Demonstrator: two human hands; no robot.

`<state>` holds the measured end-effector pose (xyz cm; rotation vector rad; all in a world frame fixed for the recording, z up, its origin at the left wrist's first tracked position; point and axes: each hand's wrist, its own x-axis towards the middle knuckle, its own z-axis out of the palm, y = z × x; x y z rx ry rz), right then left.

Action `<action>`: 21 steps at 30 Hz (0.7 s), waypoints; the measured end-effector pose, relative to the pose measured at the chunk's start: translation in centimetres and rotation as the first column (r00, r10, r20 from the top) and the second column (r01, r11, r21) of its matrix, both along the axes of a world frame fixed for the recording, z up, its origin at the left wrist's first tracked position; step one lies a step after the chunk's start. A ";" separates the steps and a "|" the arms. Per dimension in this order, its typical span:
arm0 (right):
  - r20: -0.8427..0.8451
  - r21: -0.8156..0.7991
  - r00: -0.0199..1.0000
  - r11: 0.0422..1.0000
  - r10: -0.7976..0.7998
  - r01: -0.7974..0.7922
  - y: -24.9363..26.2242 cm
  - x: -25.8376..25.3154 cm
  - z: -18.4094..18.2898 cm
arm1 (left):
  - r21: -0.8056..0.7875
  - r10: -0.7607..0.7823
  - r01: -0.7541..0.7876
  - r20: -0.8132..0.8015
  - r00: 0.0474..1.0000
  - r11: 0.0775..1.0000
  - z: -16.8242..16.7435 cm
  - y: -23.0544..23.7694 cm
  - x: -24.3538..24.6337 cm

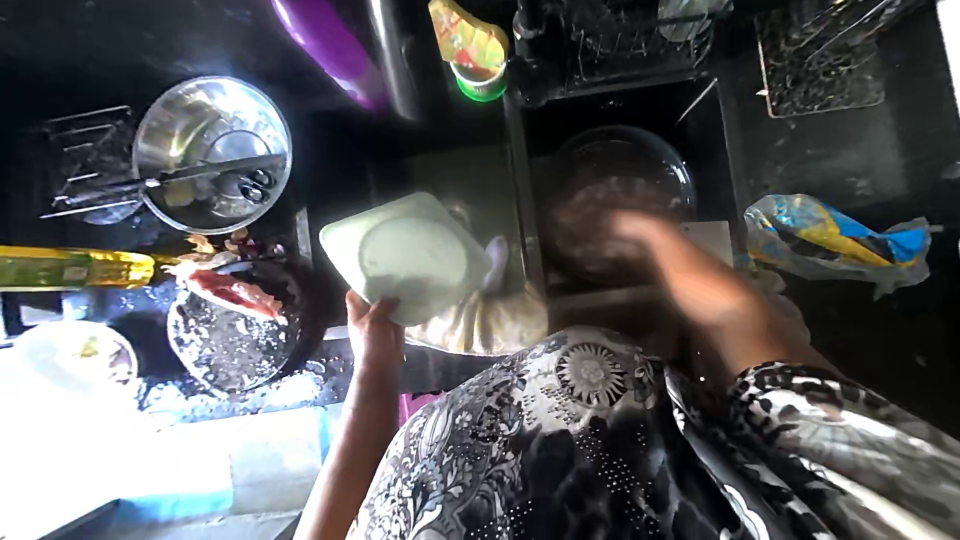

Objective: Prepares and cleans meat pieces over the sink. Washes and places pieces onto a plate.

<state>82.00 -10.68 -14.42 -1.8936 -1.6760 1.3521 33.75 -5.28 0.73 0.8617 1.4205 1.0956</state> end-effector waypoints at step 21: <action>-0.271 -0.118 0.866 0.908 -0.420 0.403 2.7 -4.9 15.1 | -0.208 -0.142 0.174 0.157 0.977 0.963 -2.2 -0.3 5.6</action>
